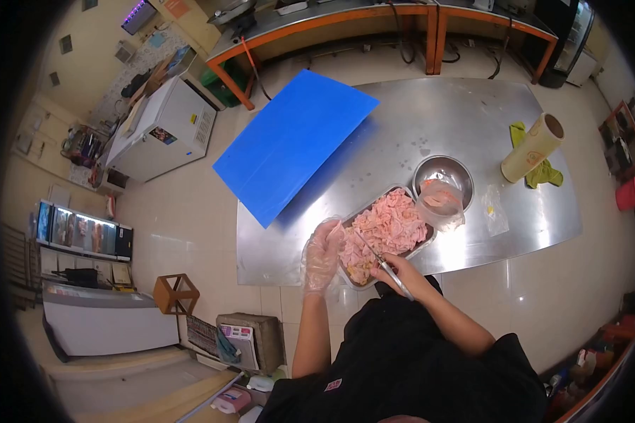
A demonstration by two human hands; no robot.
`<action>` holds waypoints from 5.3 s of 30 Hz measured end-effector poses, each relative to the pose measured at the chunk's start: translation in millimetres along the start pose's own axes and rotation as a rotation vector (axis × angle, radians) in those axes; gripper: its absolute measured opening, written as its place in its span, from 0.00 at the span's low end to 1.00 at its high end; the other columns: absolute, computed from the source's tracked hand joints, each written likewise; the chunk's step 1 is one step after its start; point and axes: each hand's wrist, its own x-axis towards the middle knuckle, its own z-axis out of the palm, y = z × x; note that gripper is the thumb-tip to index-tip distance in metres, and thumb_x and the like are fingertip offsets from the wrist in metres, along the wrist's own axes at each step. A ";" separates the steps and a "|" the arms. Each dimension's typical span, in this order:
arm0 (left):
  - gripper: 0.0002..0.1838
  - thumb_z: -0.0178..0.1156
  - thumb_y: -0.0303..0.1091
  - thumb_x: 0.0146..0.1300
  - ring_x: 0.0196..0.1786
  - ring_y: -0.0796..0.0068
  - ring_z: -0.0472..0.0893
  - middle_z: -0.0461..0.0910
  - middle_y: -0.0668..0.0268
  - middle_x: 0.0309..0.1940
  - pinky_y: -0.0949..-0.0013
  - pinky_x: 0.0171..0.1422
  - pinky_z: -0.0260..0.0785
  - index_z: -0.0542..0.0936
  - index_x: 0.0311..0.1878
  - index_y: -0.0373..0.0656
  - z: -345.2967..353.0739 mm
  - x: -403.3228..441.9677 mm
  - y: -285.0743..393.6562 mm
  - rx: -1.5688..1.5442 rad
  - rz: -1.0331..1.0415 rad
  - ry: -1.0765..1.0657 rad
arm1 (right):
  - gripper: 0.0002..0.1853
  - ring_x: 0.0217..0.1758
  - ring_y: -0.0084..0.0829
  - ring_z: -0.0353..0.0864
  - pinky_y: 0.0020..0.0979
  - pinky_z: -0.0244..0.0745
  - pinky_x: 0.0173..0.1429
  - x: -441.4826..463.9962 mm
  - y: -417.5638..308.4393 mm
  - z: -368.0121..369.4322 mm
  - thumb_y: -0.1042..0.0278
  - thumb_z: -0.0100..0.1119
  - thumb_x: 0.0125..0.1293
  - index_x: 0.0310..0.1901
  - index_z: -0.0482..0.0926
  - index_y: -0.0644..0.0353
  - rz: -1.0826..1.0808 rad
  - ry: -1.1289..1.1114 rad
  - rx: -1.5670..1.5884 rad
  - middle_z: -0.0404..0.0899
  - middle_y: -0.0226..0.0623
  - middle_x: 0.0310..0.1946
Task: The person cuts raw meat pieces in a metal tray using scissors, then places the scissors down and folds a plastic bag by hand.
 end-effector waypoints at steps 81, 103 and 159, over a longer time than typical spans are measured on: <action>0.07 0.66 0.26 0.69 0.35 0.78 0.81 0.82 0.64 0.35 0.73 0.42 0.76 0.77 0.42 0.37 31.8 -11.0 16.2 -0.237 -0.151 -0.178 | 0.29 0.20 0.16 0.55 0.21 0.52 0.24 -10.8 -1.9 30.3 0.30 0.51 0.71 0.45 0.69 0.54 0.003 -0.221 0.958 0.62 0.23 0.26; 0.07 0.64 0.30 0.69 0.33 0.80 0.78 0.81 0.67 0.32 0.74 0.40 0.71 0.79 0.43 0.37 -9.4 -32.4 -2.0 -0.150 -0.239 -0.220 | 0.25 0.12 0.16 0.58 0.23 0.53 0.15 -6.4 -5.4 42.0 0.39 0.50 0.77 0.34 0.69 0.56 0.247 -0.228 0.711 0.62 0.24 0.17; 0.12 0.65 0.28 0.53 0.44 0.58 0.88 0.88 0.57 0.43 0.57 0.42 0.79 0.89 0.42 0.46 304.6 133.7 -63.4 1.496 0.400 -0.963 | 0.22 0.13 0.20 0.63 0.25 0.58 0.15 -130.0 19.5 -237.2 0.45 0.51 0.78 0.46 0.71 0.60 0.046 0.292 0.394 0.62 0.26 0.17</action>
